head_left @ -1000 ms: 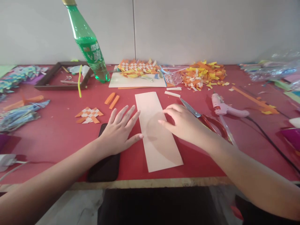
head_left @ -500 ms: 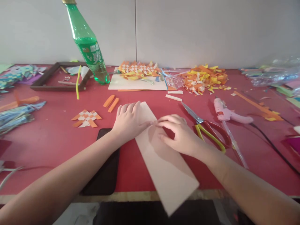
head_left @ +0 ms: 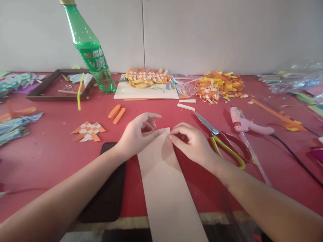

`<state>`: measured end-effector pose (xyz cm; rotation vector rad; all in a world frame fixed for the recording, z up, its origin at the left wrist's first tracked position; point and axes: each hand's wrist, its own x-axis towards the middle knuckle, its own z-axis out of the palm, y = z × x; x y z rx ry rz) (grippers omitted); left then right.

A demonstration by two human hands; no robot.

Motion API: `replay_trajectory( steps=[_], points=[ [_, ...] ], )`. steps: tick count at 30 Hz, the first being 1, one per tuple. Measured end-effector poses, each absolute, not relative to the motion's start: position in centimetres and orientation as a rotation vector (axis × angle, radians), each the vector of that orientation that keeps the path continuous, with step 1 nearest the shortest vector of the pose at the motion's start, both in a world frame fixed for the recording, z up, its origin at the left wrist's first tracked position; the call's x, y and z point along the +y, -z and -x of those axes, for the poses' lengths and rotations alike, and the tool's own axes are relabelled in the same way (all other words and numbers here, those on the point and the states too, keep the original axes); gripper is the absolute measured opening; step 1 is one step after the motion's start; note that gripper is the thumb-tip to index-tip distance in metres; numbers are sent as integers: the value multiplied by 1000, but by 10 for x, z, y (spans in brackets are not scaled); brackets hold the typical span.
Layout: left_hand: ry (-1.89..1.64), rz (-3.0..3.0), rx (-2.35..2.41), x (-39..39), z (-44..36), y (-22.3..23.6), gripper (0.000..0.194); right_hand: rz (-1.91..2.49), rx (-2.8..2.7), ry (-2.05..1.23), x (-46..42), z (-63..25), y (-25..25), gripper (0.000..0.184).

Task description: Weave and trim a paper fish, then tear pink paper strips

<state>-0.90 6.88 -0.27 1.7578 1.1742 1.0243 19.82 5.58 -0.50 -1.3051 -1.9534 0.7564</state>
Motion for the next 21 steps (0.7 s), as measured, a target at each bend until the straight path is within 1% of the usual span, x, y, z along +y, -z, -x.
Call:
replay_trajectory(
  steps=[2, 6, 9, 11, 16, 18, 21],
  points=[
    [-1007, -1663, 1170, 70, 10, 2, 38, 1282, -1812, -844, 57, -198, 4, 12],
    [-883, -1643, 1169, 72, 12, -2, 27, 1258, -1553, -960, 65, -202, 9, 14],
    [-835, -1646, 1140, 72, 12, -4, 26, 1274, -1446, -1006, 73, -204, 13, 17],
    [-862, -1654, 1159, 72, 11, -3, 27, 1278, -1404, -1020, 76, -205, 15, 19],
    [-1089, -1548, 1186, 72, 9, 4, 25, 1255, -1286, -982, 80, -205, 17, 21],
    [-1101, -1488, 1169, 73, 9, 6, 25, 1250, -1286, -962, 81, -205, 17, 20],
    [-1013, -1493, 1141, 73, 11, 5, 23, 1232, -1320, -984, 80, -206, 17, 19]
  ],
)
